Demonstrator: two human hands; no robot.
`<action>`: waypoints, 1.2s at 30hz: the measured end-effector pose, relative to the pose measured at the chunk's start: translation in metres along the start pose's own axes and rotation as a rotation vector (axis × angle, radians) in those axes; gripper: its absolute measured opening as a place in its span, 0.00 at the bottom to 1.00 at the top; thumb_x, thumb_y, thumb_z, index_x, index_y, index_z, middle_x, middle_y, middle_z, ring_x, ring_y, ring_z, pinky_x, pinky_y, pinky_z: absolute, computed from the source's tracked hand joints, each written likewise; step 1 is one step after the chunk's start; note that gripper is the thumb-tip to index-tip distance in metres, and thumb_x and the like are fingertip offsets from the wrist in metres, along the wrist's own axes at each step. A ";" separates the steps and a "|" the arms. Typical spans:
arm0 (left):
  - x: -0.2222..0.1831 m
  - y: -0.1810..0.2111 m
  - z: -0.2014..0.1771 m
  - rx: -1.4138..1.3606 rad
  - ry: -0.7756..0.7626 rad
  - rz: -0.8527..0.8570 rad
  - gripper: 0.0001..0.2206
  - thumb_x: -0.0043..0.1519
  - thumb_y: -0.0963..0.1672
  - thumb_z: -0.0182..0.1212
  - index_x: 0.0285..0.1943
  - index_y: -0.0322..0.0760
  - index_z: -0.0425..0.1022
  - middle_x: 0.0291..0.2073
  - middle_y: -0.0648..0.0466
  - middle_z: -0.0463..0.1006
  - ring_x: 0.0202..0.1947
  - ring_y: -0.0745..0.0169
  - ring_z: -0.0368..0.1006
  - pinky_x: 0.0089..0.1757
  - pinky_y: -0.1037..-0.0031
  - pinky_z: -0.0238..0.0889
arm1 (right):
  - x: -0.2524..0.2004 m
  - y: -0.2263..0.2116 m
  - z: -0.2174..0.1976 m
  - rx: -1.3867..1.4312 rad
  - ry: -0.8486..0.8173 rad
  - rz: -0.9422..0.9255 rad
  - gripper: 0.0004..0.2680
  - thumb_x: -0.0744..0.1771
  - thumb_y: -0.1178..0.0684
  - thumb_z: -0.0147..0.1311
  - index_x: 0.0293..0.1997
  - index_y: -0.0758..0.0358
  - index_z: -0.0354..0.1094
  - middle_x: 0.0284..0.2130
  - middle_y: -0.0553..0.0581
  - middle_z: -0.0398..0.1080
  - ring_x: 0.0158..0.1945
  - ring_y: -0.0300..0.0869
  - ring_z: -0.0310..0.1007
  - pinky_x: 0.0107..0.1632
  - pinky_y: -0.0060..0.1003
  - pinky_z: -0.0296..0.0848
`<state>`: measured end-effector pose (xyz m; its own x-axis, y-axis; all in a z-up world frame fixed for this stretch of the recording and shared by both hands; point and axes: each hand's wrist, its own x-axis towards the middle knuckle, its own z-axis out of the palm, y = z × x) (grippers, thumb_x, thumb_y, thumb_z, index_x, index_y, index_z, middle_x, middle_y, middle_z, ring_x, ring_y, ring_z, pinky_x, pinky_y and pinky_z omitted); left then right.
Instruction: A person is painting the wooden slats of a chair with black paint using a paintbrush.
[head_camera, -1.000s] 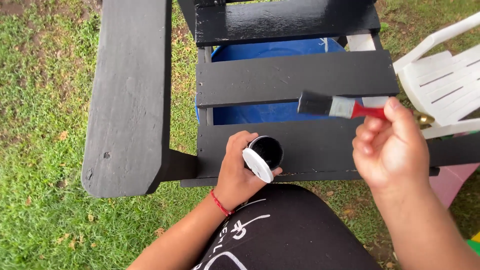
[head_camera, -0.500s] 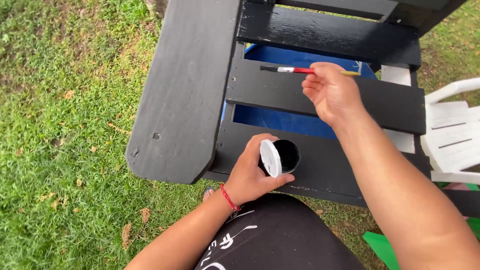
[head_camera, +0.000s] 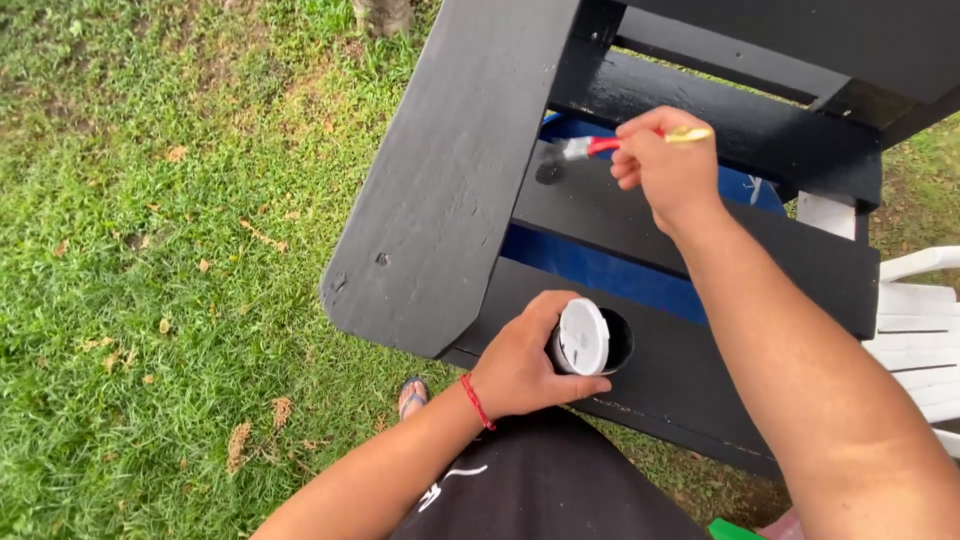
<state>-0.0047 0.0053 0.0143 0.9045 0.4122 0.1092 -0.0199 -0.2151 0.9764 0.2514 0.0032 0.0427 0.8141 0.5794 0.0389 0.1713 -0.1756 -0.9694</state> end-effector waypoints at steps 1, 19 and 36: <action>-0.001 0.001 0.000 0.000 -0.002 -0.004 0.35 0.44 0.50 0.76 0.60 0.37 0.64 0.49 0.42 0.72 0.50 0.33 0.73 0.49 0.52 0.69 | 0.001 -0.002 0.007 -0.005 -0.031 0.009 0.05 0.59 0.63 0.51 0.31 0.66 0.72 0.16 0.60 0.69 0.19 0.36 0.73 0.20 0.22 0.74; 0.004 0.007 -0.005 -0.023 0.008 -0.033 0.38 0.43 0.52 0.76 0.61 0.36 0.64 0.48 0.43 0.73 0.50 0.34 0.74 0.48 0.53 0.69 | 0.010 -0.007 0.025 -0.043 -0.154 0.121 0.02 0.61 0.62 0.51 0.30 0.68 0.69 0.16 0.59 0.69 0.17 0.36 0.73 0.19 0.22 0.75; 0.005 0.011 -0.005 0.082 -0.094 -0.108 0.36 0.44 0.54 0.70 0.62 0.44 0.64 0.56 0.54 0.71 0.54 0.56 0.71 0.51 0.67 0.64 | 0.007 -0.093 0.021 -0.512 -0.136 0.223 0.06 0.59 0.58 0.41 0.18 0.53 0.59 0.16 0.50 0.63 0.20 0.34 0.59 0.17 0.31 0.45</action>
<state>-0.0021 0.0093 0.0264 0.9355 0.3530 -0.0172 0.1111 -0.2475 0.9625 0.2294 0.0407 0.1278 0.7886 0.5751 -0.2174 0.2778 -0.6487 -0.7085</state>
